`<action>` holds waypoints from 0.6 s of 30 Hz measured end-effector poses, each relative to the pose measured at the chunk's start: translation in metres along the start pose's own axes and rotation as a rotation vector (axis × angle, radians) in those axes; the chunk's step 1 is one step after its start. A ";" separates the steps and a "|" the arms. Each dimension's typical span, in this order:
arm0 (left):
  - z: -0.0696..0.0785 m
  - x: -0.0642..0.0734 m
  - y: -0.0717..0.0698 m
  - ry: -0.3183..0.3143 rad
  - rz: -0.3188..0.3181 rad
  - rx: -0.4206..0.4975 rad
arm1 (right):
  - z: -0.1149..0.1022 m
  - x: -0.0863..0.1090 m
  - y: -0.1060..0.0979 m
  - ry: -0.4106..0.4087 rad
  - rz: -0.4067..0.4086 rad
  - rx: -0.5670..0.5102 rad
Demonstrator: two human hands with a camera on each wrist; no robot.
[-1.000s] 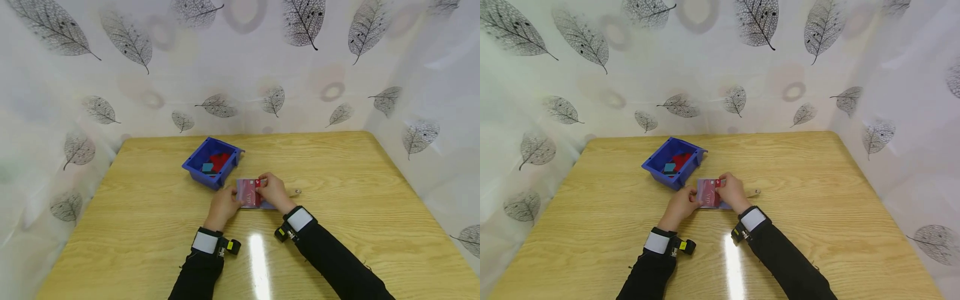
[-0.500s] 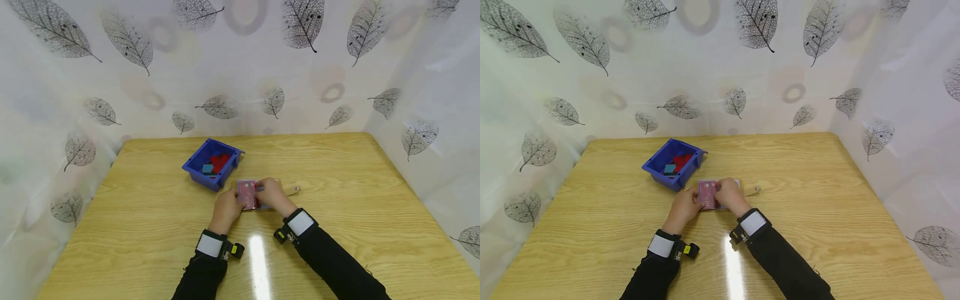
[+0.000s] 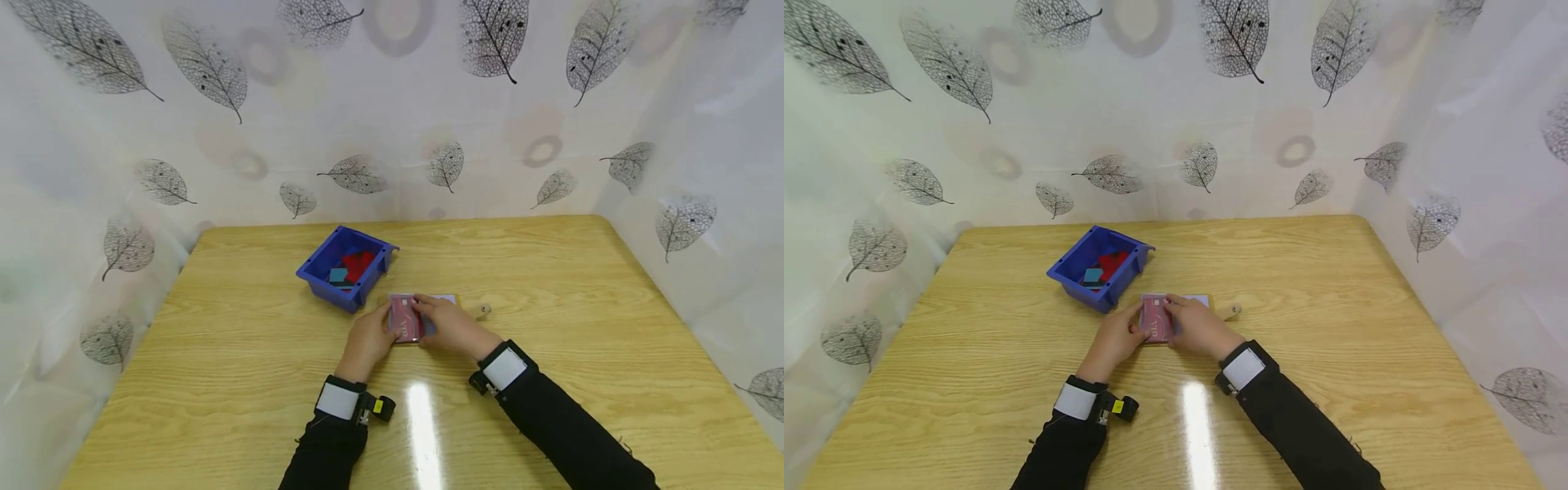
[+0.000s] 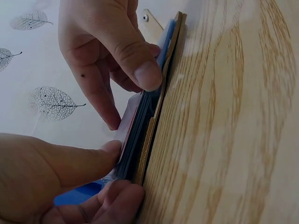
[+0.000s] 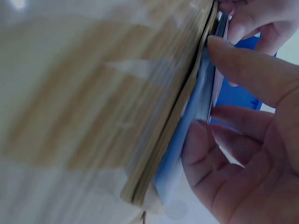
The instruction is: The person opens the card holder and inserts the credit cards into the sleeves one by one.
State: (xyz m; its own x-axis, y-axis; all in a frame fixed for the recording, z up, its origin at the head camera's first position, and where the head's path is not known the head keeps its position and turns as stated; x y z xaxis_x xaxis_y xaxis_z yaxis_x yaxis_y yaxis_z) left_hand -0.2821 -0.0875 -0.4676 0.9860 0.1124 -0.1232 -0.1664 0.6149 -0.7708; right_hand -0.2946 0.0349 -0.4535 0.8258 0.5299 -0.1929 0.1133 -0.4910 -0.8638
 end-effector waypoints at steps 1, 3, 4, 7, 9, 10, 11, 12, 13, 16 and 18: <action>0.001 0.000 0.001 0.018 -0.015 -0.012 | 0.000 -0.001 0.000 -0.008 0.001 0.006; 0.001 0.002 0.002 0.031 -0.054 -0.029 | 0.001 -0.003 0.001 -0.013 -0.005 0.016; 0.001 0.003 0.003 0.036 -0.068 -0.034 | 0.002 -0.003 0.000 -0.005 -0.009 0.016; 0.003 0.004 0.004 0.047 -0.086 -0.044 | 0.005 -0.004 0.000 0.004 -0.013 0.009; 0.004 0.004 0.004 0.049 -0.085 -0.044 | 0.006 -0.004 -0.001 0.014 -0.016 -0.007; 0.005 0.004 0.004 0.057 -0.080 -0.052 | 0.007 -0.004 -0.001 0.020 -0.020 -0.019; 0.006 0.005 0.004 0.060 -0.076 -0.058 | 0.008 -0.004 -0.001 0.032 -0.023 -0.037; 0.006 0.005 0.004 0.059 -0.073 -0.061 | 0.009 -0.004 -0.001 0.043 -0.027 -0.056; 0.006 0.005 0.004 0.058 -0.071 -0.067 | 0.010 -0.004 -0.001 0.054 -0.031 -0.073; 0.007 0.006 0.004 0.056 -0.066 -0.086 | 0.016 -0.003 -0.001 0.090 -0.035 -0.115; 0.008 0.006 0.003 0.059 -0.059 -0.094 | 0.018 -0.004 -0.001 0.098 -0.030 -0.123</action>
State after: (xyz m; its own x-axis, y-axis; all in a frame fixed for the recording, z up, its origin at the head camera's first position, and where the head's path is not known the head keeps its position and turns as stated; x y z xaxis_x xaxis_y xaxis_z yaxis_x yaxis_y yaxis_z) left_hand -0.2769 -0.0781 -0.4657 0.9934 0.0308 -0.1102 -0.1092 0.5428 -0.8327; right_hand -0.3079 0.0454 -0.4604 0.8705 0.4781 -0.1166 0.2002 -0.5605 -0.8036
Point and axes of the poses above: each hand's wrist, its own x-axis away from the middle knuckle, its own y-axis out of the palm, z = x × y, the point moved 9 cm from there along -x, towards the middle knuckle, and after that the axes turned 15 degrees about z, right-handed, at the moved point
